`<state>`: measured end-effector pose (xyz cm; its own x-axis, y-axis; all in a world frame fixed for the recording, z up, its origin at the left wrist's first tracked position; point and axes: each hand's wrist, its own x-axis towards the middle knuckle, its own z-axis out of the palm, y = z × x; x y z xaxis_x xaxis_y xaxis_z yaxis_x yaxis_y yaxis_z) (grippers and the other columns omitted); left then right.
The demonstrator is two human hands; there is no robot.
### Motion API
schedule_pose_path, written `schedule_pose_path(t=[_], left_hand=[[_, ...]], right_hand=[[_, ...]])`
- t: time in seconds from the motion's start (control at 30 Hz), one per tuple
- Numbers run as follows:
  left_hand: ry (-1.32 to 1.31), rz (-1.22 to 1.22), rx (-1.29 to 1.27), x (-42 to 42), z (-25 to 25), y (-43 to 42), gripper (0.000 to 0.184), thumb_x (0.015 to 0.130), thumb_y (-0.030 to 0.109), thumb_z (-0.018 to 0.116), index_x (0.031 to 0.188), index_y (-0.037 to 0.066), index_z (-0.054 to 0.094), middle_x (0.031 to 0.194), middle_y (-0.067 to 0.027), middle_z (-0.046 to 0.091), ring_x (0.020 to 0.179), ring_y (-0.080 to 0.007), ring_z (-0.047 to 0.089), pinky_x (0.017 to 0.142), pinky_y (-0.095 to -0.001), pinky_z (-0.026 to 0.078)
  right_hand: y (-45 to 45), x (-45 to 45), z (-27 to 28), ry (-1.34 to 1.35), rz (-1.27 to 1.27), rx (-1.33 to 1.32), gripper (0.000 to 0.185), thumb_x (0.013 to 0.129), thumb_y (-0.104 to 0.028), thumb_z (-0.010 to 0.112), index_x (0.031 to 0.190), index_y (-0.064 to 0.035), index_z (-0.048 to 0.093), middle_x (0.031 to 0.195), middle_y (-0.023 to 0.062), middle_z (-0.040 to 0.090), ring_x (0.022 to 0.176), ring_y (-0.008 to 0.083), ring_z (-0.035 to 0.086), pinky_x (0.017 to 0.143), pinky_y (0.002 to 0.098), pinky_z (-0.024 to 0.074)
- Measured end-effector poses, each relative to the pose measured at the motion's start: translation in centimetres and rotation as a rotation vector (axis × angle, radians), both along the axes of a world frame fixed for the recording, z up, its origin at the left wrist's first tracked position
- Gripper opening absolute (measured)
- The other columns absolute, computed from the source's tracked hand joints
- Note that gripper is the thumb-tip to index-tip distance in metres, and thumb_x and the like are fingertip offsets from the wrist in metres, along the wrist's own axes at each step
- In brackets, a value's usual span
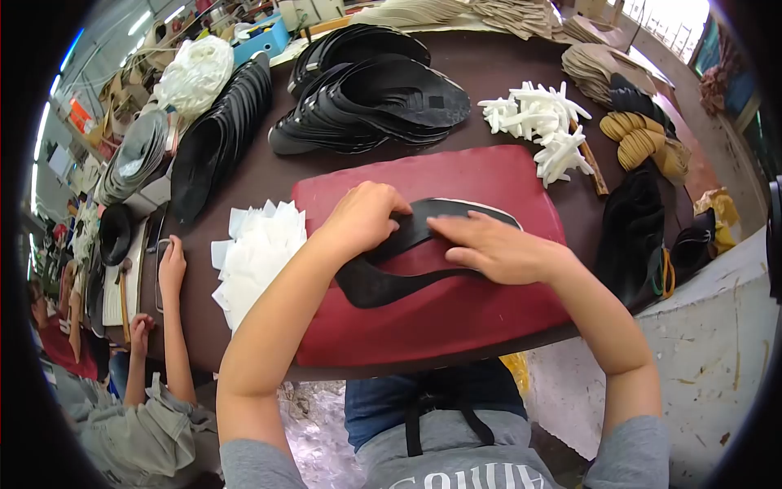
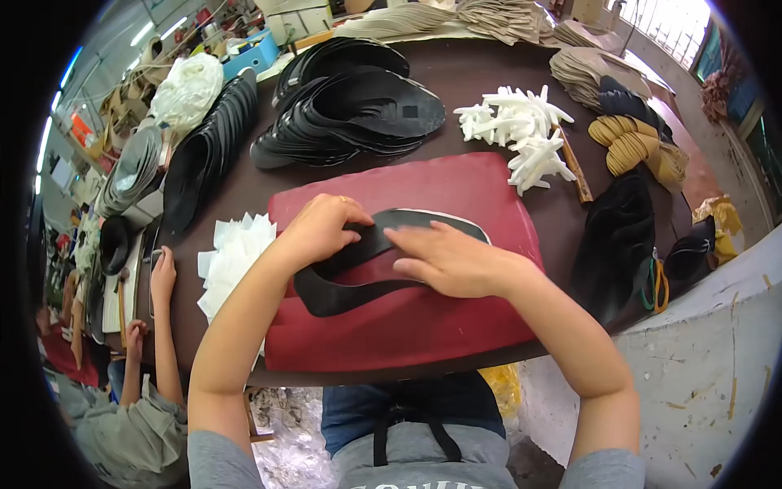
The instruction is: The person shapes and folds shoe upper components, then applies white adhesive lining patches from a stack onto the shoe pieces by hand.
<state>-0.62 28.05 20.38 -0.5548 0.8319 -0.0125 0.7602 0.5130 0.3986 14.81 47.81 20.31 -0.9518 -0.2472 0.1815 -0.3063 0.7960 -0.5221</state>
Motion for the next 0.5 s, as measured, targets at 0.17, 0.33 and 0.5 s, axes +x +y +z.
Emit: schedule_pose_path(t=[0.17, 0.33, 0.5], left_hand=[[-0.108, 0.089, 0.04, 0.9, -0.3, -0.3, 0.028, 0.073, -0.004, 0.065, 0.099, 0.004, 0.071, 0.096, -0.0072, 0.07, 0.077, -0.0248, 0.063, 0.071, -0.0323, 0.051], [-0.083, 0.191, 0.353, 3.5, 2.8, -0.9, 0.027, 0.076, -0.005, 0.063, 0.1, 0.004, 0.07, 0.095, -0.0069, 0.068, 0.074, -0.0227, 0.062, 0.069, -0.0299, 0.05], [0.321, 0.208, 0.779, 8.1, 2.5, -1.7, 0.028, 0.078, -0.002, 0.064, 0.103, 0.01, 0.066, 0.116, -0.0083, 0.057, 0.083, -0.0214, 0.061, 0.072, -0.0299, 0.05]], right_hand=[[1.7, 0.0, -0.5, -0.13, 0.066, 0.013, 0.044, 0.099, -0.031, 0.034, 0.122, -0.0001, 0.054, 0.136, 0.0072, 0.054, 0.128, 0.0257, 0.046, 0.112, 0.0457, 0.0229], [1.6, 3.1, 4.7, -0.352, -0.276, 0.213, 0.04, 0.098, -0.025, 0.044, 0.125, 0.0024, 0.055, 0.132, 0.0081, 0.057, 0.119, 0.0249, 0.054, 0.113, 0.0429, 0.0255], [-3.6, 5.6, 3.7, 0.297, 0.036, 0.322, 0.035, 0.082, -0.015, 0.061, 0.112, 0.0025, 0.061, 0.118, 0.0131, 0.062, 0.104, 0.0264, 0.06, 0.101, 0.0402, 0.0381]])
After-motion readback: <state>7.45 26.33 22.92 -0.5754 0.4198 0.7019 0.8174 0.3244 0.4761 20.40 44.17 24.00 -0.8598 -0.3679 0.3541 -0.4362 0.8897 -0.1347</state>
